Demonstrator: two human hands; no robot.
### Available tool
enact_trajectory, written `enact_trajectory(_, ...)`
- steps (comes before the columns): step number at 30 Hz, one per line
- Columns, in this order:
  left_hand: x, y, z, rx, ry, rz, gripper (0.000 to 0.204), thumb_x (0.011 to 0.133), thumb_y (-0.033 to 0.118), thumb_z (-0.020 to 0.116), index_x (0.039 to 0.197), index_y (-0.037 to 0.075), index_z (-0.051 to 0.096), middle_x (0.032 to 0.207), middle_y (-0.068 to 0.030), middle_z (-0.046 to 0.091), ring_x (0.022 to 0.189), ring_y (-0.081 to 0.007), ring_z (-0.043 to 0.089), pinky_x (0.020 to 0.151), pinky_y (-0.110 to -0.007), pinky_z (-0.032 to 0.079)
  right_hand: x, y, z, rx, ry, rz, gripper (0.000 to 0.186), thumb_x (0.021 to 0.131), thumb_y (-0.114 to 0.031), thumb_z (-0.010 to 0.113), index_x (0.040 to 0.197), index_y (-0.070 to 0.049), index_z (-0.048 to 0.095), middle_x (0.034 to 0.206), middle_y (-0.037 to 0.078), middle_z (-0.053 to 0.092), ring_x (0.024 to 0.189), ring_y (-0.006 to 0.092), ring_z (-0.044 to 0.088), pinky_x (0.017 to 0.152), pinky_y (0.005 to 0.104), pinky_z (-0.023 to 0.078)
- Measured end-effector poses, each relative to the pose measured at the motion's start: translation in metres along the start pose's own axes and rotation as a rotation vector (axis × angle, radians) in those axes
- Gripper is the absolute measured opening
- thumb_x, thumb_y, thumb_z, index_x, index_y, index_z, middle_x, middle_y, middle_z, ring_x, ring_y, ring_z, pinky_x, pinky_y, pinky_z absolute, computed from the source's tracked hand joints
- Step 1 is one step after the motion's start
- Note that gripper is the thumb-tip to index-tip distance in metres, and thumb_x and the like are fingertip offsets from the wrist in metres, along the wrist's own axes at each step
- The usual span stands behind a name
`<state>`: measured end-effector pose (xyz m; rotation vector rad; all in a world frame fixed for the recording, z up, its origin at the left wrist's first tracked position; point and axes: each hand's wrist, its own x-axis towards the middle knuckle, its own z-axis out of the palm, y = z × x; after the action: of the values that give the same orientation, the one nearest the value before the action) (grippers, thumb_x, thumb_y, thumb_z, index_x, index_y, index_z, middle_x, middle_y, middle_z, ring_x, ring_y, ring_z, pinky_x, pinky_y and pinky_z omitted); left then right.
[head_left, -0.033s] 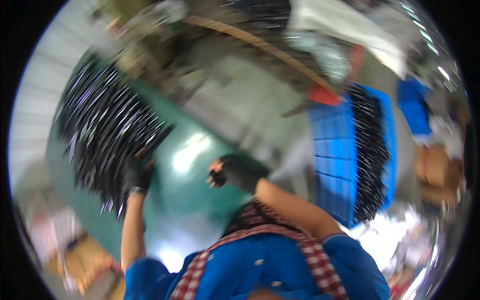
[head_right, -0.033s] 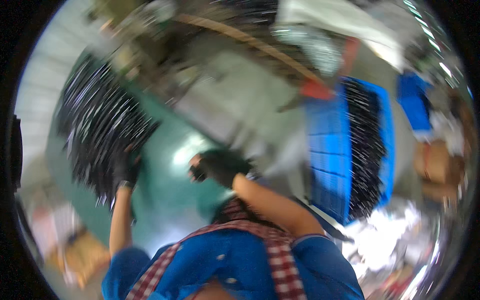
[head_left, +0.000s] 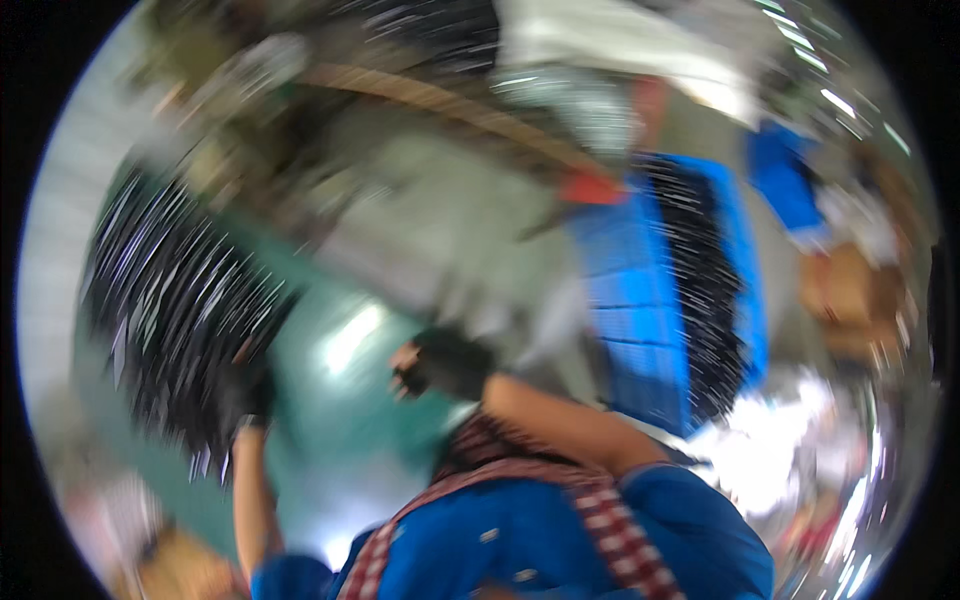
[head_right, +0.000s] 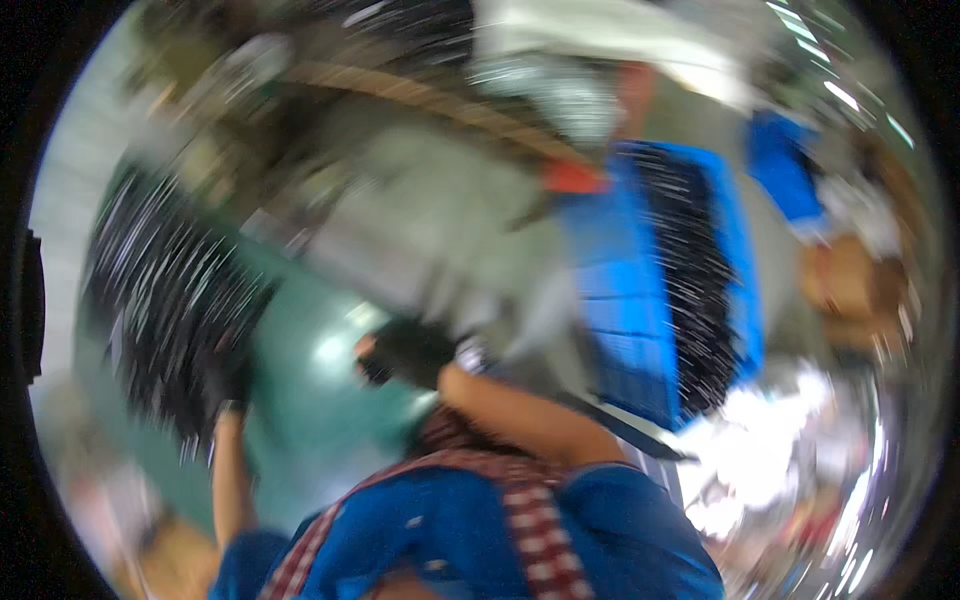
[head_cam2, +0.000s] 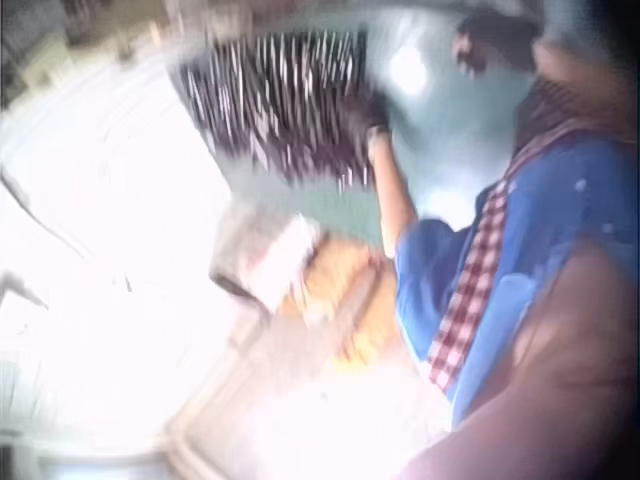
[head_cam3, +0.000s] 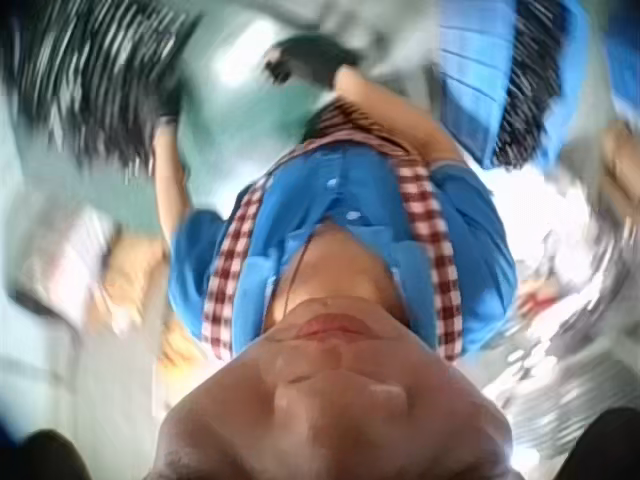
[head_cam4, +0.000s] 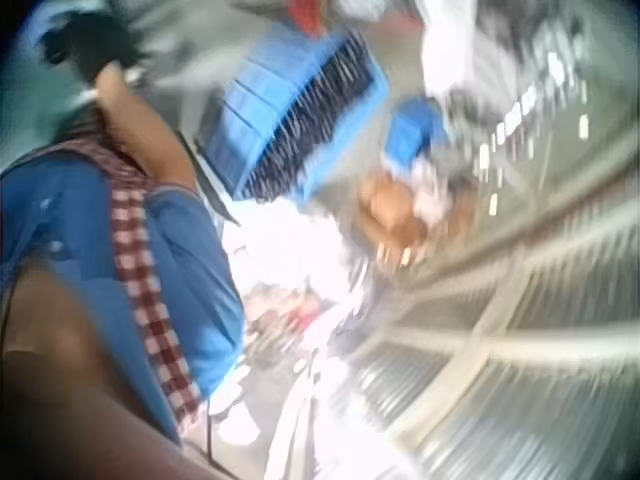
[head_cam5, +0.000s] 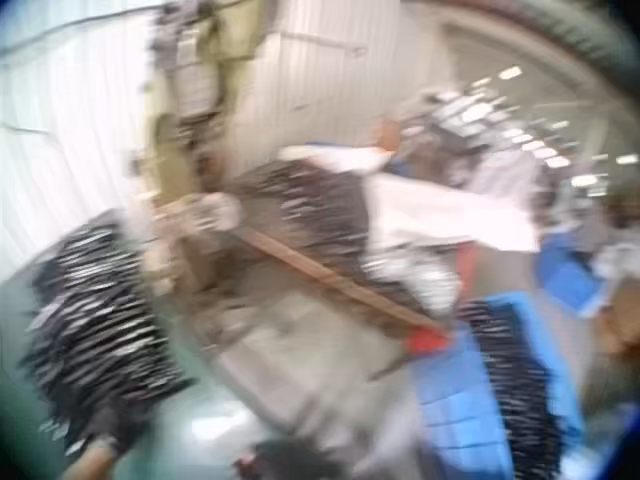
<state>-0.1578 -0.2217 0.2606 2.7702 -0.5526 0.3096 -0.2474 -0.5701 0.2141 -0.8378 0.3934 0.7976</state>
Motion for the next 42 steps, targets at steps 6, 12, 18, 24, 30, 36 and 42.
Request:
enact_trajectory(6, -0.025, 0.022, -0.064, 0.051, 0.0, -0.132, 0.023, 0.076, 0.016, 0.06, 0.096, 0.003, 0.063, 0.083, -0.0147, 0.064, 0.075, -0.0305, 0.06, 0.067, -0.041, 0.047, -0.101, -0.019, -0.043, -0.152, 0.091, -0.113, 0.029, 0.086, -0.032, 0.056, 0.099, -0.007, 0.058, 0.08, 0.012, 0.064, 0.061, 0.0216, 0.062, 0.057, 0.0341, 0.052)
enact_trajectory(12, 0.025, 0.149, 0.016, -0.251, -0.352, 0.185, 0.018, 0.08, 0.013, 0.059, 0.089, -0.001, 0.065, 0.097, -0.0241, 0.064, 0.092, -0.0404, 0.061, 0.083, -0.045, 0.05, -0.174, -0.055, -0.116, -0.349, 0.346, -0.527, 0.021, 0.085, -0.027, 0.062, 0.093, -0.008, 0.059, 0.081, 0.005, 0.061, 0.072, 0.0147, 0.059, 0.063, 0.0301, 0.047)
enact_trajectory(18, 0.11, 0.386, 0.085, -0.324, -0.675, 0.868, 0.036, 0.089, 0.02, 0.058, 0.12, 0.004, 0.057, 0.104, -0.018, 0.064, 0.085, -0.0346, 0.063, 0.07, -0.041, 0.051, -0.262, -0.075, -0.198, -0.494, 0.672, -0.764, 0.033, 0.093, -0.039, 0.052, 0.085, -0.007, 0.056, 0.065, 0.004, 0.054, 0.055, 0.0147, 0.053, 0.053, 0.031, 0.043)
enact_trajectory(24, 0.132, 0.455, 0.096, -0.205, -0.884, 0.899, 0.033, 0.09, 0.023, 0.057, 0.12, 0.009, 0.057, 0.092, -0.0169, 0.065, 0.07, -0.032, 0.062, 0.058, -0.041, 0.049, -0.315, -0.069, -0.219, -0.673, 0.839, -0.757, 0.051, 0.094, -0.047, 0.047, 0.068, -0.003, 0.053, 0.058, 0.009, 0.052, 0.055, 0.0231, 0.054, 0.055, 0.0369, 0.042)
enact_trajectory(30, 0.175, 0.396, 0.196, -0.112, -1.012, 0.87, 0.043, 0.09, 0.036, 0.058, 0.12, 0.006, 0.054, 0.099, -0.0136, 0.065, 0.084, -0.027, 0.063, 0.071, -0.04, 0.048, -0.289, -0.095, -0.223, -0.824, 0.853, -0.755, 0.054, 0.092, -0.049, 0.048, 0.071, 0.0, 0.055, 0.071, 0.018, 0.056, 0.068, 0.0327, 0.056, 0.065, 0.0427, 0.042)
enact_trajectory(36, 0.179, 0.378, 0.119, -0.416, -0.788, 0.612, 0.034, 0.08, 0.036, 0.067, 0.097, 0.008, 0.058, 0.067, -0.0172, 0.061, 0.064, -0.0426, 0.059, 0.053, -0.051, 0.045, -0.232, -0.145, -0.216, -0.662, 0.707, -0.714, 0.032, 0.09, -0.032, 0.058, 0.083, -0.001, 0.059, 0.077, 0.009, 0.06, 0.07, 0.0213, 0.058, 0.062, 0.0329, 0.046)
enact_trajectory(42, 0.175, 0.33, 0.094, -0.58, -0.398, 0.273, 0.025, 0.08, 0.023, 0.07, 0.099, 0.008, 0.063, 0.079, -0.0149, 0.066, 0.074, -0.0353, 0.065, 0.063, -0.041, 0.051, -0.16, -0.221, -0.174, -0.558, 0.415, -0.535, 0.019, 0.091, -0.022, 0.061, 0.089, -0.003, 0.059, 0.063, -0.001, 0.054, 0.055, 0.0059, 0.053, 0.049, 0.0231, 0.042)
